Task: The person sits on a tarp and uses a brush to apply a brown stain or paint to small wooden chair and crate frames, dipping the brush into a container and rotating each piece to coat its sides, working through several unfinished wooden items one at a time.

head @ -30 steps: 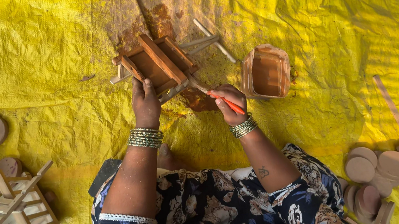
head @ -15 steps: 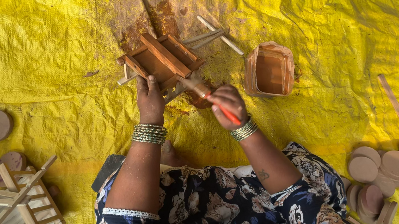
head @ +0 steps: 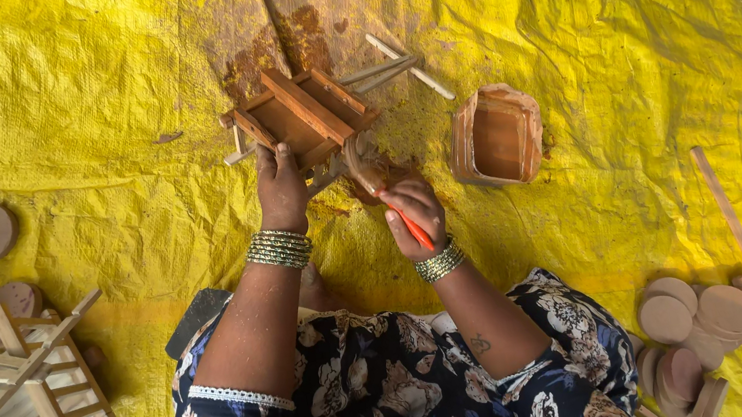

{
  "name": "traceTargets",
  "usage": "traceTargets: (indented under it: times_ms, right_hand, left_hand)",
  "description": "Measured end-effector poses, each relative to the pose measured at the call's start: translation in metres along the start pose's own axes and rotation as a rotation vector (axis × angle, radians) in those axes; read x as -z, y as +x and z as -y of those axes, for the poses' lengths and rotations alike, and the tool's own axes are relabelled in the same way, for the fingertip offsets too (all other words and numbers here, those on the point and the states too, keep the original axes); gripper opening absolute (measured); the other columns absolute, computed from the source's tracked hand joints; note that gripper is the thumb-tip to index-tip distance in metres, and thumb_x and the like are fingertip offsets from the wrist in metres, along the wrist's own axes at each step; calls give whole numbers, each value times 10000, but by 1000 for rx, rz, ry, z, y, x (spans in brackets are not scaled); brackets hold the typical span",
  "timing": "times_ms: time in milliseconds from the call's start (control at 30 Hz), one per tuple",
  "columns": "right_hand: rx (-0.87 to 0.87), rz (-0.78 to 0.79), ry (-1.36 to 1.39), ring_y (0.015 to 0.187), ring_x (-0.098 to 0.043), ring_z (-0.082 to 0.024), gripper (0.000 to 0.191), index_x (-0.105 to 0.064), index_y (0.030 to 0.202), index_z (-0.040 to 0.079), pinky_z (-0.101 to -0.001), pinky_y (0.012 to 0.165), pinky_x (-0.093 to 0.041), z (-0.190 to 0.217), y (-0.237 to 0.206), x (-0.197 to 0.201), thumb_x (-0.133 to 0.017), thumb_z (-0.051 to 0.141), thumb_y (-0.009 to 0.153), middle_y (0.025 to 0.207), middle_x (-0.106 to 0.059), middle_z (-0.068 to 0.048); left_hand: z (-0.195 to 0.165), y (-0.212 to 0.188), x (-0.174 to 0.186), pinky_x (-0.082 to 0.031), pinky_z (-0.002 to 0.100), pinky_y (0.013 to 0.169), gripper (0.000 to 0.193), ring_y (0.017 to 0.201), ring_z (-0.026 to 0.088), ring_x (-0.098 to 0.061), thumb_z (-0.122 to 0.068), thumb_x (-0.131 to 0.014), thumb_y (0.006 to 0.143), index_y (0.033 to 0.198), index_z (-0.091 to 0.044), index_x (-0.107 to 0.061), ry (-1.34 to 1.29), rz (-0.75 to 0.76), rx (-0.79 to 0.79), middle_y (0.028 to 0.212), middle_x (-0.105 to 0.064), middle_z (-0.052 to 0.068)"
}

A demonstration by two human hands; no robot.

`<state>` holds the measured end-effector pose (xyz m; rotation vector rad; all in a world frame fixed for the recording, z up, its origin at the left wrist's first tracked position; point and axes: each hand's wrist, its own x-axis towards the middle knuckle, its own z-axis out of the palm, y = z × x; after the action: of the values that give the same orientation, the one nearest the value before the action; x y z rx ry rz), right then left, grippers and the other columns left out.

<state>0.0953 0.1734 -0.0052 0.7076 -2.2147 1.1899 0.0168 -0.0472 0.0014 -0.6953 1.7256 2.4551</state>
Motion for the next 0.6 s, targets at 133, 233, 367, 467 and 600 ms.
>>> traceTargets:
  times_ms: [133, 233, 367, 467, 600]
  right_hand:
    - [-19, -73, -22, 1004, -666, -296, 247, -711, 1141, 6, -426, 919, -558, 14, -2, 5, -648, 143, 945, 1069, -704, -139]
    - [88, -103, -19, 990, -669, -297, 266, -711, 1163, 1, -436, 919, -559, 12, 2, 1, -635, 147, 955, 1082, -721, -138]
    - [36, -6, -177, 1005, -666, -297, 224, -719, 1115, 36, -452, 942, -540, -2, 4, 6, -647, 141, 930, 1071, -712, -123]
    - [19, -63, -220, 987, -686, -277, 182, -721, 1084, 47, -441, 937, -547, -8, 3, 19, -645, 127, 939, 1067, -736, -113]
    - [-67, -133, -219, 957, -689, -279, 161, -721, 1044, 40, -426, 911, -544, -3, 4, 36, -654, 148, 947, 1033, -742, -119]
  left_hand:
    - [-6, -4, -5, -652, 412, 859, 669, 1274, 285, -604, -285, -473, 1050, 1615, -134, -147, -148, 25, 101, 1514, -479, 185]
    - [-6, -8, -7, -658, 423, 860, 678, 1278, 297, -605, -256, -467, 1045, 1615, -147, -116, -154, 69, 85, 1518, -462, 179]
    - [-4, -13, -16, -648, 374, 899, 686, 1242, 314, -627, -214, -468, 1029, 1625, -127, -140, -78, 121, 63, 1491, -492, 218]
    - [1, -18, -25, -606, 352, 950, 708, 1280, 300, -612, -190, -476, 1042, 1623, -100, -83, -57, 145, 1, 1559, -446, 207]
    - [5, -16, -29, -560, 347, 1026, 703, 1384, 277, -514, -185, -485, 1067, 1597, -45, -45, -26, 162, -74, 1638, -286, 185]
